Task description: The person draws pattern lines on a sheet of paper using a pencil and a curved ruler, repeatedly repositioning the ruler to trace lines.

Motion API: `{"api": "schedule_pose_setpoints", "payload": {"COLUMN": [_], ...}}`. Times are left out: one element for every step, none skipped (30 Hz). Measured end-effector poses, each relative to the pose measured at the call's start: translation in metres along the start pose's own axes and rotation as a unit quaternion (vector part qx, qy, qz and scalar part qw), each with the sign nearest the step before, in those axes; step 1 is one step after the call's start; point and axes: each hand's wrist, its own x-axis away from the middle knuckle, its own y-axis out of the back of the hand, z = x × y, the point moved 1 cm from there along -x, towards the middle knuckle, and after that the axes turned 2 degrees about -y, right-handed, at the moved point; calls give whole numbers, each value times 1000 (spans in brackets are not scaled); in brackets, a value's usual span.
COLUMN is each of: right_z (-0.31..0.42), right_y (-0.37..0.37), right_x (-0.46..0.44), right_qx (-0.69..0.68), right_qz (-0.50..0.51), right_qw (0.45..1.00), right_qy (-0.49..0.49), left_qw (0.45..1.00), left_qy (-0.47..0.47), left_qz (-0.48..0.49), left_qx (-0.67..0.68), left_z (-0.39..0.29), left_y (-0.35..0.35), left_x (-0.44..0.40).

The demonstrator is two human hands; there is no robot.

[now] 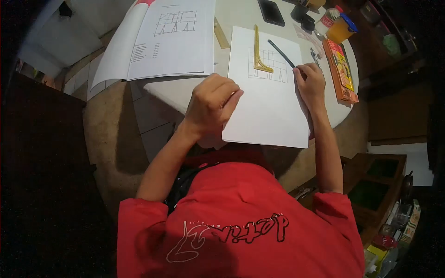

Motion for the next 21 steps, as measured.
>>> {"api": "schedule_pose_setpoints", "payload": {"right_z": [-1, -2, -3, -4, -5, -5, -6, -3, -1, 1, 4, 7, 12, 15, 12, 6, 5, 4, 4, 4, 4], "right_y": [-2, -4, -4, -3, -3, -3, -5, -5, -4, -2, 1, 5, 10, 14, 14, 14, 12, 9, 9, 10, 13], "right_x": [-1, -1, 1, 0, -2, -1, 0, -2, -1, 1, 0, 0, 2, 4, 5, 7, 7, 6, 6, 8, 9], "right_qx": [10, 19, 17, 2, -12, -27, -41, -43, -50, -56, -61, -66, -53, -41, -43, -51, -59, -58, -75, -90, -102], "right_qz": [-1, -2, -4, -26, -48, -66, -85, -85, -94, -101, -110, -118, -109, -100, -91, -109, -126, -116, -121, -127, -136], "right_qw": [1000, 1000, 1000, 1000, 999, 997, 996, 995, 994, 993, 992, 991, 993, 994, 995, 993, 990, 992, 990, 987, 984], "right_qy": [-1, -2, 0, 2, 5, 6, 7, 9, 8, 6, 6, 6, -9, -23, -23, -9, 6, 3, -11, -27, -44], "left_qw": [1000, 1000, 1000, 1000, 1000, 1000, 1000, 1000, 1000, 999, 999, 999, 999, 999, 999, 999, 998, 998, 998, 998, 998], "left_qy": [8, 15, 14, 13, 12, 15, 17, 17, 23, 30, 36, 42, 48, 44, 42, 42, 43, 52, 53, 52, 49], "left_qz": [-4, -8, -9, -12, -16, -18, -20, -21, -17, -13, -9, -7, -7, -6, -4, -2, 0, 2, 5, 10, 16], "left_qx": [-6, -12, -15, -15, -15, -15, -12, -15, -10, -3, 3, 10, 9, 17, 25, 33, 43, 44, 38, 34, 32], "left_z": [2, 1, 1, 2, 4, 5, 7, 9, 8, 5, 4, 4, 4, 5, 5, 4, 4, 4, 3, 2, 0], "left_y": [1, 2, 1, 1, 0, -1, -1, 0, 0, 1, 2, 2, 3, 3, 3, 4, 5, 6, 7, 7, 6], "left_x": [1, 2, 4, 4, 4, 4, 4, 2, 3, 4, 3, 2, 1, 0, 0, 0, 1, 1, 1, 1, -1]}}
